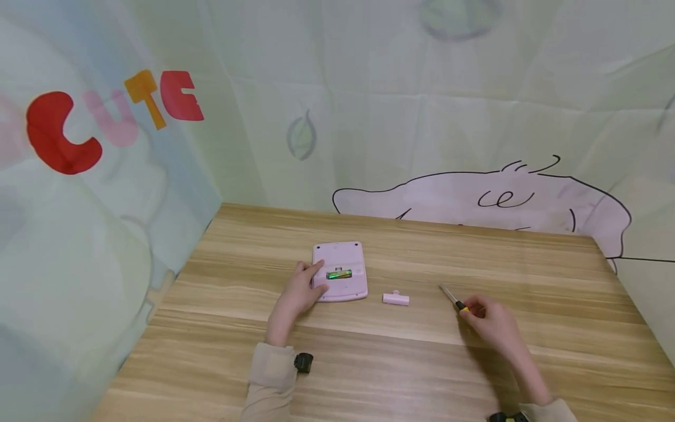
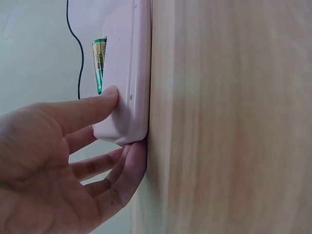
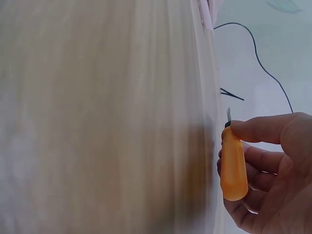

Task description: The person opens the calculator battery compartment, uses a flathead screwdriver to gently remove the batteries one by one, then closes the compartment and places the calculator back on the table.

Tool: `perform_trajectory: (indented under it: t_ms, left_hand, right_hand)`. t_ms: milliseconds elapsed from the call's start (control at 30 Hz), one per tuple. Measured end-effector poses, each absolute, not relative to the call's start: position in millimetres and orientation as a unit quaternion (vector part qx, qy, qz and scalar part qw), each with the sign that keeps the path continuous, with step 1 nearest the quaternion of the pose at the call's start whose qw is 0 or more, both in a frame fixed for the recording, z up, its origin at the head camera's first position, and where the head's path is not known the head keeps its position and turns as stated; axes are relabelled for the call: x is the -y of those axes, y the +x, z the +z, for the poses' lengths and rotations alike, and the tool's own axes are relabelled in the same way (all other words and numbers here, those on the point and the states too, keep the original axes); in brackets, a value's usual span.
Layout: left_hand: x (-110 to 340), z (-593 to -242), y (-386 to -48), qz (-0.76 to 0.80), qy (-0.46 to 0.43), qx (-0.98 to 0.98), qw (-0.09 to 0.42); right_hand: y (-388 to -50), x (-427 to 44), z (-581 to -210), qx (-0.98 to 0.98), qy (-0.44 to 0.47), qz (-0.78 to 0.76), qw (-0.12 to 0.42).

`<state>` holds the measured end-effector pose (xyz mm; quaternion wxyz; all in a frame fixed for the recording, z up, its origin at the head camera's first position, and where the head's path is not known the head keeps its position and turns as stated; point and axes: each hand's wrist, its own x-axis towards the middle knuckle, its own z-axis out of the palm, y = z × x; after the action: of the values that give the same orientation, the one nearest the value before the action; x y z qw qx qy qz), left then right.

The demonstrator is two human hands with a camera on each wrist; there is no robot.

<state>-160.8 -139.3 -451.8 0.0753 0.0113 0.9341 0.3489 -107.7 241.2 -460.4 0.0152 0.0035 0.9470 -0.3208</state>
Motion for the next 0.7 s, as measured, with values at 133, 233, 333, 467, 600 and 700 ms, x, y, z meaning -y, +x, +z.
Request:
perform_trajectory:
  t_ms: [133, 233, 333, 467, 600, 700]
  left_hand:
    - [139.7, -453.1, -161.6, 0.347, 0.013, -0.935, 0.074]
    - [139.8, -453.6, -161.9, 0.35, 0.013, -0.934, 0.075]
    - [139.5, -453.2, -161.9, 0.352, 0.012, -0.933, 0.077]
    - [139.7, -453.1, -161.8, 0.354, 0.013, -0.932, 0.076]
    - [139.9, -452.7, -161.5, 0.353, 0.012, -0.932, 0.076]
    - [139.8, -452.3, -161.2, 0.352, 0.008, -0.933, 0.08]
  right_hand:
    - [-106.8, -246.7, -460.2, -0.95, 0.004, -0.311, 0.026]
    - [-106.6, -250.4, -460.8, -0.951, 0.003, -0.307, 0.031]
    - [-106.2, -252.8, -460.3, -0.952, 0.003, -0.304, 0.033]
    - [-105.1, -254.9, -459.4, -0.954, 0.005, -0.298, 0.032]
    - [-103.3, -256.5, -459.3, -0.955, 0.006, -0.294, 0.028]
    - [-101.9, -257.4, -459.4, -0.956, 0.006, -0.292, 0.024]
